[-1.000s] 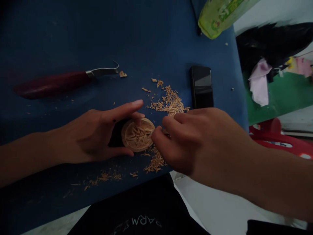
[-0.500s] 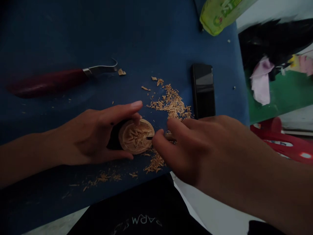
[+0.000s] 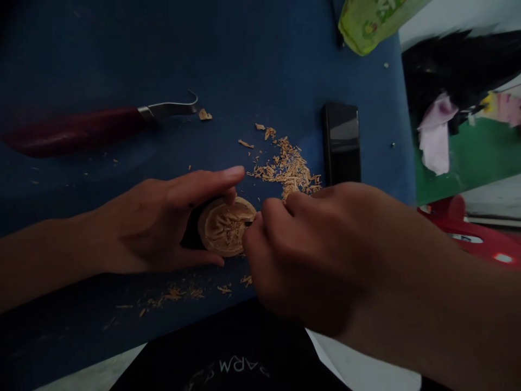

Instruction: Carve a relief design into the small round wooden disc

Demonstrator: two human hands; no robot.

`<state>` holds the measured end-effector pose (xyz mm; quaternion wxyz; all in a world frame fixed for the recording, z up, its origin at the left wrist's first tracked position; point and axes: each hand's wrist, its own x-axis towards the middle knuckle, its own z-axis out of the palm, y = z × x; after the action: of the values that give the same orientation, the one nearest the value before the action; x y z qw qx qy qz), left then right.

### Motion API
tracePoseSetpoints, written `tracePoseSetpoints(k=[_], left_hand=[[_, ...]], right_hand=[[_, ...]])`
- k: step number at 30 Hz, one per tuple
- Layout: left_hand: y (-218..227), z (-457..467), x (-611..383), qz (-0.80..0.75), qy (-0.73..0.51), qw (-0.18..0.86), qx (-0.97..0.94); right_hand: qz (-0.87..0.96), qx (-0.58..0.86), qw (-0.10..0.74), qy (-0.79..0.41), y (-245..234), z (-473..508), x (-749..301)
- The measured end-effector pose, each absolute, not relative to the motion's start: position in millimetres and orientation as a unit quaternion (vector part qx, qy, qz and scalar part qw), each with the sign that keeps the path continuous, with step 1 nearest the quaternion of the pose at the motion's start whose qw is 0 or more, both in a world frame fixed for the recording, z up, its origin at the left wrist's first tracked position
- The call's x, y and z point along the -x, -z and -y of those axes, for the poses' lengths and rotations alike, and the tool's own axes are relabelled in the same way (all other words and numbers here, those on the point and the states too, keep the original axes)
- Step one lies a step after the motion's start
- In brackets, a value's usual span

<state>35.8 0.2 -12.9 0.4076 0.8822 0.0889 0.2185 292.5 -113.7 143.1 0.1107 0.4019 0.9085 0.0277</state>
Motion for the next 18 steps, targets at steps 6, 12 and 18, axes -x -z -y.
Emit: tracePoseSetpoints(k=[6,12,18], left_hand=[[8.9,-1.7,-34.8,-0.086,-0.208,0.395,-0.891],[8.0,1.3,-38.2,-0.097,-0.209,0.371,-0.9],[6.7,3.4,-41.9,-0.106,-0.219,0.345,-0.907]], right_hand=[[-0.896,-0.418,0.147,-0.025,-148.7,119.0,-268.3],[-0.877,-0.409,0.213,-0.132,-139.1,143.0,-240.7],[-0.878,-0.336,0.23,-0.252,-127.5,156.7,-236.1]])
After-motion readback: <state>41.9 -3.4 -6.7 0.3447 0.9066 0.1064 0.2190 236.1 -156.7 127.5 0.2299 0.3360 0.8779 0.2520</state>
